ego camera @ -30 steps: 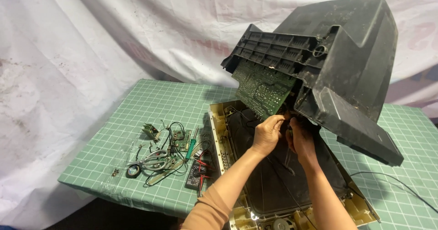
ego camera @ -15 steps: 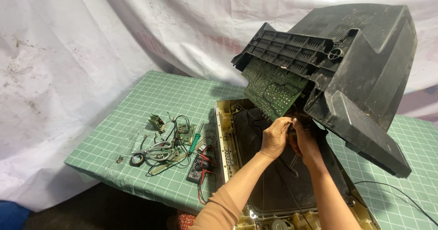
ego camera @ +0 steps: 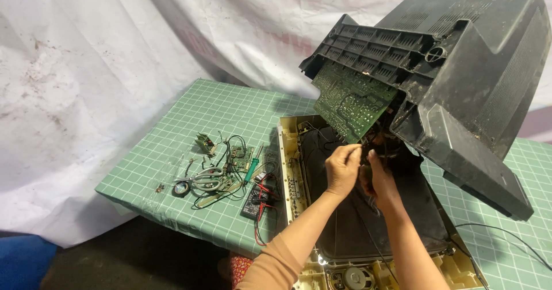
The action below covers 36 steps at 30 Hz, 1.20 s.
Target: Detaching internal wiring and connectors from the components of a CRT television during a repair or disassembly process.
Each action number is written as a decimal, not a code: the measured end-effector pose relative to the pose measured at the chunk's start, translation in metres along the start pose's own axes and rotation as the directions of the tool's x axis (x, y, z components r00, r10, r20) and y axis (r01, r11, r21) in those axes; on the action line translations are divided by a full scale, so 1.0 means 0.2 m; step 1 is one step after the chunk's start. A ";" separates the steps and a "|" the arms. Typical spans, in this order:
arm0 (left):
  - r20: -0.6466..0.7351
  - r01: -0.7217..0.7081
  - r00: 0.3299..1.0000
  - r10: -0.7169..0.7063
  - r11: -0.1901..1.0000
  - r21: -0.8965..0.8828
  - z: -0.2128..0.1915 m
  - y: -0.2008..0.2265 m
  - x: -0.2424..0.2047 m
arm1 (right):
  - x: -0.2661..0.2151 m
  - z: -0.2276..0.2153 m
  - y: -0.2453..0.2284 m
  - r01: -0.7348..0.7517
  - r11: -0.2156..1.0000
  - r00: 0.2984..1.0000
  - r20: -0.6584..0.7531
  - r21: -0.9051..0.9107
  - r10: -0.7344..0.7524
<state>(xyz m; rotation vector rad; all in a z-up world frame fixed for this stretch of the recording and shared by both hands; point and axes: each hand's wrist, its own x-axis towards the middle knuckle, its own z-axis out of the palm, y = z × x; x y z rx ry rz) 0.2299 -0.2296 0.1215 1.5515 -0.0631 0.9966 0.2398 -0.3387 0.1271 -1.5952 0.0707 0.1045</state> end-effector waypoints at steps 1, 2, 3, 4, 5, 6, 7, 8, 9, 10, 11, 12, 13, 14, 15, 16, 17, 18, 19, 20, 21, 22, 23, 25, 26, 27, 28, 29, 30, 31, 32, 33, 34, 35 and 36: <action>0.002 -0.001 1.000 0.001 1.000 0.001 -0.01 0.01 -0.01 | -0.01 0.01 0.00 -0.001 1.000 1.000 0.000 0.002 0.001; 0.013 0.064 0.998 -0.063 0.994 -0.086 -0.02 0.02 -0.02 | -0.02 0.01 -0.01 0.010 1.000 1.000 0.022 0.024 -0.011; 0.027 0.130 0.992 -0.127 0.977 -0.171 -0.03 0.03 -0.03 | -0.03 0.03 -0.01 0.020 0.999 0.999 0.045 0.045 -0.022; 0.027 0.130 0.991 -0.128 0.977 -0.169 -0.03 0.01 -0.03 | -0.04 0.02 -0.02 0.019 0.999 0.999 0.046 0.046 -0.021; 0.020 0.142 0.990 -0.140 0.974 -0.178 -0.03 -0.01 -0.04 | -0.05 0.02 -0.03 0.051 0.997 0.998 0.037 0.053 -0.054; 0.014 0.153 0.988 -0.153 0.970 -0.188 -0.02 -0.03 -0.04 | -0.06 0.02 -0.04 0.084 0.995 0.996 0.028 0.060 -0.086; 0.015 0.153 0.988 -0.153 0.970 -0.189 -0.04 -0.04 -0.04 | -0.05 0.01 -0.04 0.085 0.995 0.996 0.027 0.060 -0.086; 0.023 0.073 0.997 -0.071 0.991 -0.115 -0.05 -0.04 -0.04 | -0.03 0.01 -0.03 0.096 0.994 0.995 0.025 0.047 -0.097; 0.039 -0.014 0.999 0.015 0.999 -0.043 -0.06 -0.05 -0.03 | -0.02 0.00 -0.03 0.110 0.993 0.994 0.021 0.036 -0.111; 0.042 -0.017 0.999 0.019 0.999 -0.046 -0.06 -0.02 -0.01 | -0.01 0.00 -0.03 0.113 0.993 0.993 0.017 0.037 -0.114; 0.071 -0.095 0.993 0.096 0.995 -0.019 -0.07 0.00 0.00 | 0.00 -0.01 -0.04 0.096 0.991 0.995 0.020 0.090 -0.098; 0.102 -0.173 0.980 0.172 0.985 0.005 -0.07 0.03 0.01 | 0.01 -0.01 -0.04 0.078 0.987 0.996 0.023 0.143 -0.082; 0.104 -0.175 0.979 0.174 0.985 0.003 -0.07 0.01 0.00 | 0.06 -0.03 -0.01 0.079 0.986 0.996 0.021 0.144 -0.083; 0.126 -0.206 0.971 0.202 0.978 0.015 -0.07 -0.02 0.00 | 0.10 -0.04 0.02 0.050 0.981 0.996 0.061 0.187 -0.062; 0.145 -0.237 0.962 0.230 0.971 0.030 -0.07 -0.04 -0.01 | 0.15 -0.05 0.05 0.018 0.974 0.994 0.105 0.228 -0.043; 0.144 -0.239 0.962 0.232 0.971 0.030 -0.07 -0.05 -0.02 | 0.19 -0.06 0.07 0.019 0.974 0.993 0.107 0.228 -0.044; 0.166 -0.228 0.961 0.222 0.974 0.018 -0.07 -0.07 -0.03 | 0.22 -0.06 0.10 0.002 0.970 0.993 0.116 0.243 -0.031; 0.188 -0.217 0.959 0.212 0.976 0.006 -0.08 -0.09 -0.04 | 0.25 -0.07 0.13 -0.016 0.966 0.992 0.125 0.258 -0.017; 0.189 -0.215 0.959 0.210 0.976 0.009 -0.10 -0.11 -0.05 | 0.22 -0.06 0.11 -0.019 0.966 0.992 0.127 0.259 -0.015; 0.184 -0.155 0.971 0.155 0.988 -0.016 -0.11 -0.13 -0.05 | 0.20 -0.06 0.10 -0.028 0.966 0.993 0.117 0.258 -0.003; 0.183 -0.091 0.978 0.098 0.995 -0.042 -0.12 -0.16 -0.06 | 0.17 -0.07 0.08 -0.037 0.966 0.995 0.104 0.257 0.011; 0.185 -0.088 0.978 0.094 0.995 -0.041 -0.14 -0.14 -0.05 | 0.16 -0.08 0.08 -0.041 0.965 0.995 0.103 0.257 0.015; 0.292 -0.224 0.936 0.195 0.972 0.069 -0.16 -0.12 -0.04 | 0.16 -0.09 0.07 -0.037 0.972 0.996 0.086 0.233 0.017; 0.409 -0.364 0.871 0.274 0.918 0.160 -0.17 -0.13 -0.02 | 0.15 -0.10 0.07 -0.036 0.977 0.997 0.067 0.210 0.022; 0.484 -0.490 0.813 0.324 0.830 0.268 -0.15 -0.17 -0.01 | 0.15 -0.11 0.07 -0.026 0.982 0.996 0.085 0.185 0.010; 0.563 -0.608 0.745 0.358 0.710 0.354 -0.13 -0.20 0.02 | 0.15 -0.11 0.06 -0.011 0.987 0.995 0.101 0.161 -0.005; 0.566 -0.610 0.742 0.359 0.711 0.350 -0.13 -0.22 0.03 | 0.13 -0.11 0.06 -0.011 0.987 0.995 0.097 0.163 -0.005; 0.586 -0.638 0.725 0.363 0.676 0.370 -0.11 -0.24 0.05 | 0.11 -0.12 0.04 0.011 0.989 0.993 0.117 0.149 -0.029; 0.606 -0.664 0.707 0.365 0.639 0.389 -0.10 -0.26 0.07 | 0.09 -0.12 0.03 0.033 0.990 0.989 0.138 0.135 -0.052; 0.606 -0.665 0.705 0.368 0.640 0.386 -0.09 -0.28 0.08 | 0.11 -0.13 0.04 0.035 0.990 0.990 0.134 0.134 -0.053; 0.618 -0.678 0.695 0.367 0.621 0.394 -0.08 -0.30 0.09 | 0.12 -0.15 0.05 0.043 0.991 0.987 0.149 0.126 -0.061; 0.629 -0.691 0.685 0.367 0.601 0.402 -0.06 -0.32 0.09 | 0.14 -0.17 0.06 0.050 0.992 0.984 0.165 0.118 -0.070; 0.628 -0.692 0.684 0.370 0.603 0.398 -0.05 -0.35 0.09 | 0.14 -0.18 0.04 0.052 0.992 0.984 0.162 0.116 -0.071; 0.608 -0.720 0.674 0.420 0.559 0.411 -0.04 -0.39 0.09 | 0.14 -0.19 0.01 0.023 0.996 0.981 0.188 0.088 -0.039; 0.587 -0.745 0.660 0.469 0.515 0.425 -0.03 -0.42 0.09 | 0.15 -0.21 -0.01 -0.006 0.998 0.977 0.213 0.059 -0.007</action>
